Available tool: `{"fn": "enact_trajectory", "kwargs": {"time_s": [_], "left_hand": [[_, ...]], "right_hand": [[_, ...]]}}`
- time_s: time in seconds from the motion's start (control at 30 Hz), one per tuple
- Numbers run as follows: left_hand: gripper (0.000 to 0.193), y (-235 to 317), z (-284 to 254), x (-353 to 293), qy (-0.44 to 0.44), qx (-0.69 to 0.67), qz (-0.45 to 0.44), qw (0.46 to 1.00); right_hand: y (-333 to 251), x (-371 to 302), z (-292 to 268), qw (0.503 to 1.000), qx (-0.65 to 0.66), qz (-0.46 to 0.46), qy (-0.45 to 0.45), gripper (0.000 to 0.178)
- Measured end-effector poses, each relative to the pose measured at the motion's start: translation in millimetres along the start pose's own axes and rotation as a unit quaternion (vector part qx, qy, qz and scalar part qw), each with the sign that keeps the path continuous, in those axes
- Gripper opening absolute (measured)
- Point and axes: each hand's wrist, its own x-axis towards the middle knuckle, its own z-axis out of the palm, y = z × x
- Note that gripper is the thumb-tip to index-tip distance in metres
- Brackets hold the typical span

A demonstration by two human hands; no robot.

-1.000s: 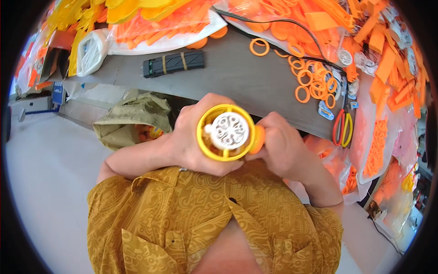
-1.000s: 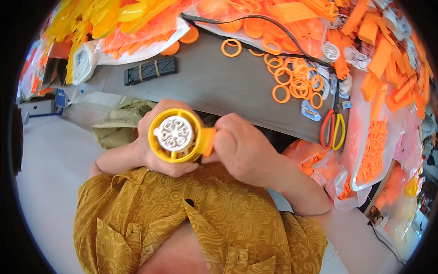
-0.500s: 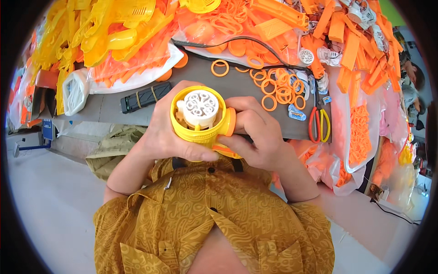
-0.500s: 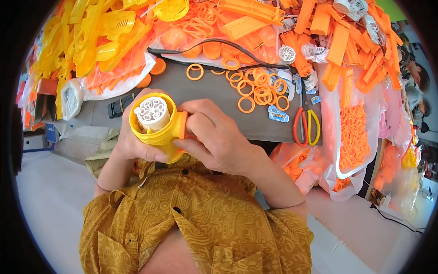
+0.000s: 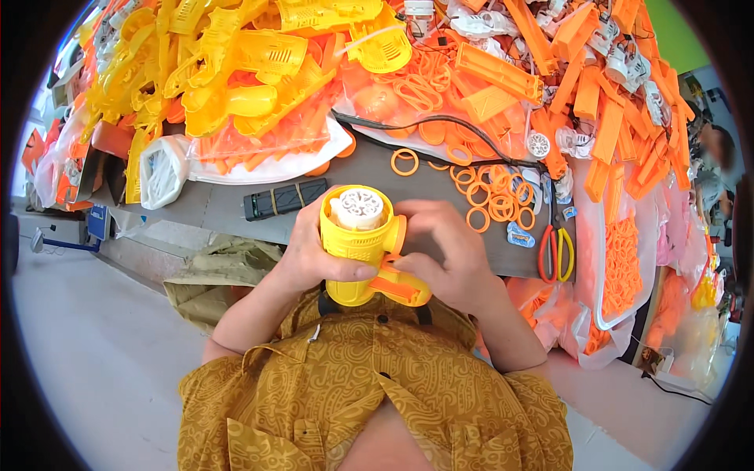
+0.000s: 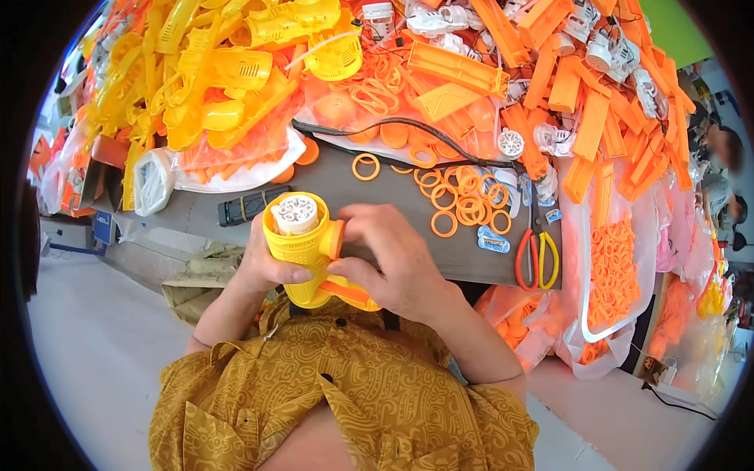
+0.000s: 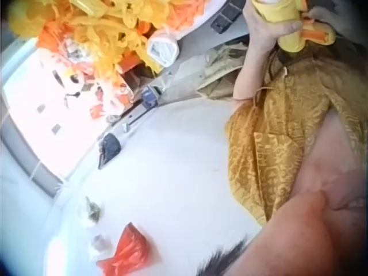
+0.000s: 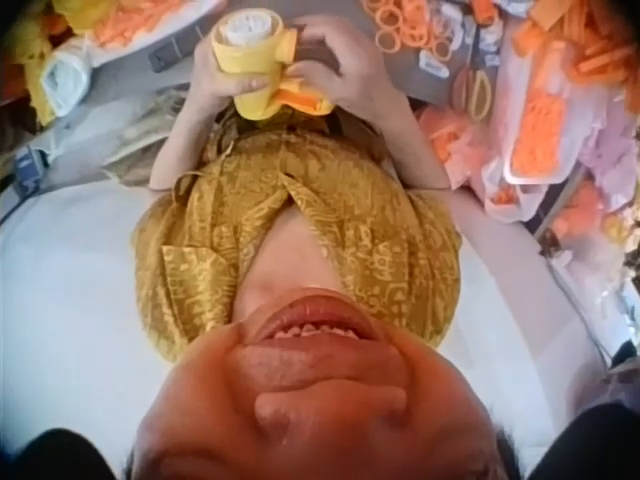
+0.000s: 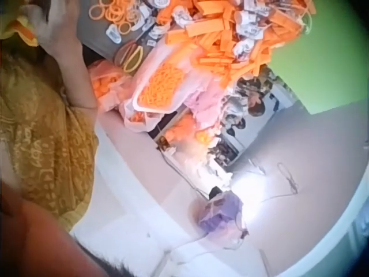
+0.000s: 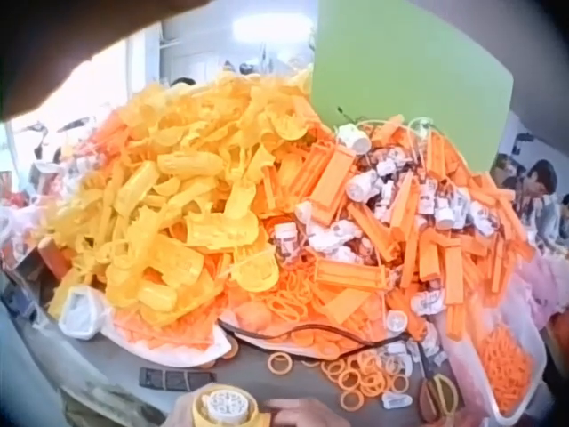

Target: Assembling various plastic components to build colorful toy guns at a factory workbench.

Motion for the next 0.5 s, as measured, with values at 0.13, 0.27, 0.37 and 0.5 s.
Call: {"fn": "enact_trajectory", "kwargs": {"time_s": [0.13,0.27,0.37,0.5], "left_hand": [[0.065,2.6,2.4,-3.3,0.031,0.016,0.041,0.999],[0.059,7.2,-4.9,1.1,0.092,-0.164,0.111,0.976],[0.064,9.6,-9.1,0.4,0.123,-0.153,0.127,0.972],[0.062,6.4,-1.1,0.3,0.139,-0.239,0.078,0.958]], "right_hand": [[-5.5,-0.7,-4.9,0.993,-0.028,0.033,0.112,0.055],[-9.4,-13.1,0.4,0.965,0.112,0.093,0.220,0.060],[-13.6,-22.0,13.5,0.945,0.204,0.245,0.068,0.069],[-9.5,-28.9,27.2,0.930,0.261,0.229,0.121,0.036]]}}
